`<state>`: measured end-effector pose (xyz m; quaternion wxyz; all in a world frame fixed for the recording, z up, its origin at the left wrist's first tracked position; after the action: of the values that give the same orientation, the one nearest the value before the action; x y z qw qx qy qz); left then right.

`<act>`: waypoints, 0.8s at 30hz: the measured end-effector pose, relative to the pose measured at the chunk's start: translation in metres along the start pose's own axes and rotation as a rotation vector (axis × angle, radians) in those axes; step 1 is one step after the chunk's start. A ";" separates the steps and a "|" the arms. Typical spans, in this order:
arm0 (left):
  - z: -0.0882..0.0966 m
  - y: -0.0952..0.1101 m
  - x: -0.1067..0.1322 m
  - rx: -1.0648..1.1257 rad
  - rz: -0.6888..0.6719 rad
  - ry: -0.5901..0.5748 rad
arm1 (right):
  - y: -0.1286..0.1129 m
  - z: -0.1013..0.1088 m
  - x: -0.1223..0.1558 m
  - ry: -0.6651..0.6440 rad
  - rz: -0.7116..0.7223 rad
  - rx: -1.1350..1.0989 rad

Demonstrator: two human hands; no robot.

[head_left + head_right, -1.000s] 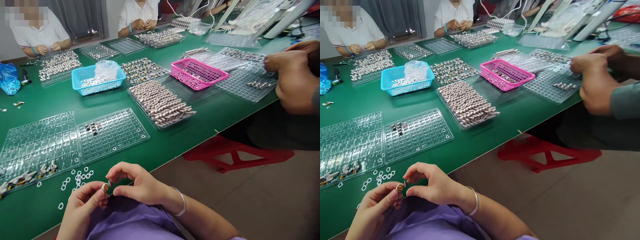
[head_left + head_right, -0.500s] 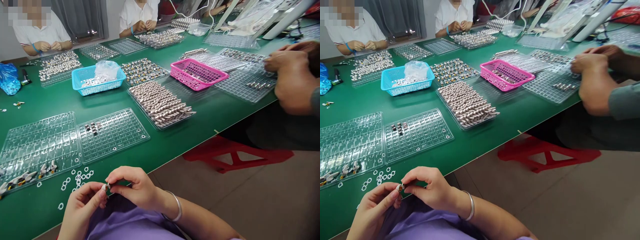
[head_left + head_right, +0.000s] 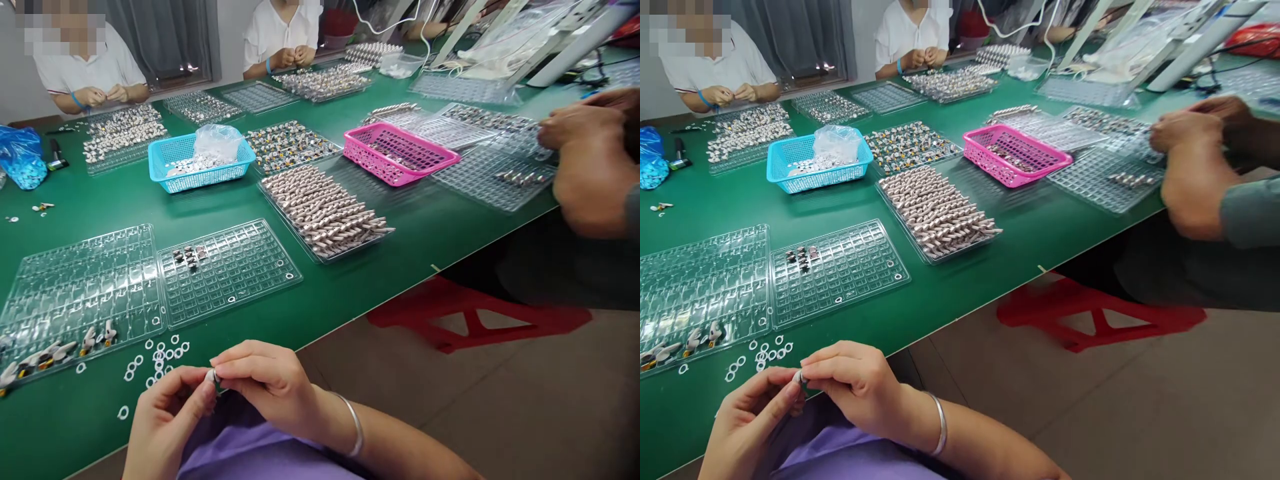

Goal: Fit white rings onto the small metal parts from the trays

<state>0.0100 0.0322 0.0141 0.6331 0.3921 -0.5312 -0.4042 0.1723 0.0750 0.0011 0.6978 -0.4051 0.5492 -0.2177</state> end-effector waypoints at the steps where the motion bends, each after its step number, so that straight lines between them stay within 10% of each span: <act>1: -0.001 0.000 0.001 0.015 0.010 0.026 | 0.001 -0.001 0.001 0.017 -0.004 -0.004; 24: 0.001 -0.001 0.004 -0.098 -0.125 0.012 | -0.001 -0.002 0.006 0.041 0.046 0.005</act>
<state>0.0096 0.0278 0.0151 0.6284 0.3955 -0.4814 -0.4658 0.1726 0.0695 -0.0017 0.6924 -0.3861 0.5719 -0.2110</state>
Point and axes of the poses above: each hand's wrist, its own x-axis away from the middle knuckle, its own z-axis out of the back of the hand, y = z × x, the point moved 3 cm from there along -x, towards the middle knuckle, and after that the axes turned 2 degrees about -x, right-handed, at the moved point
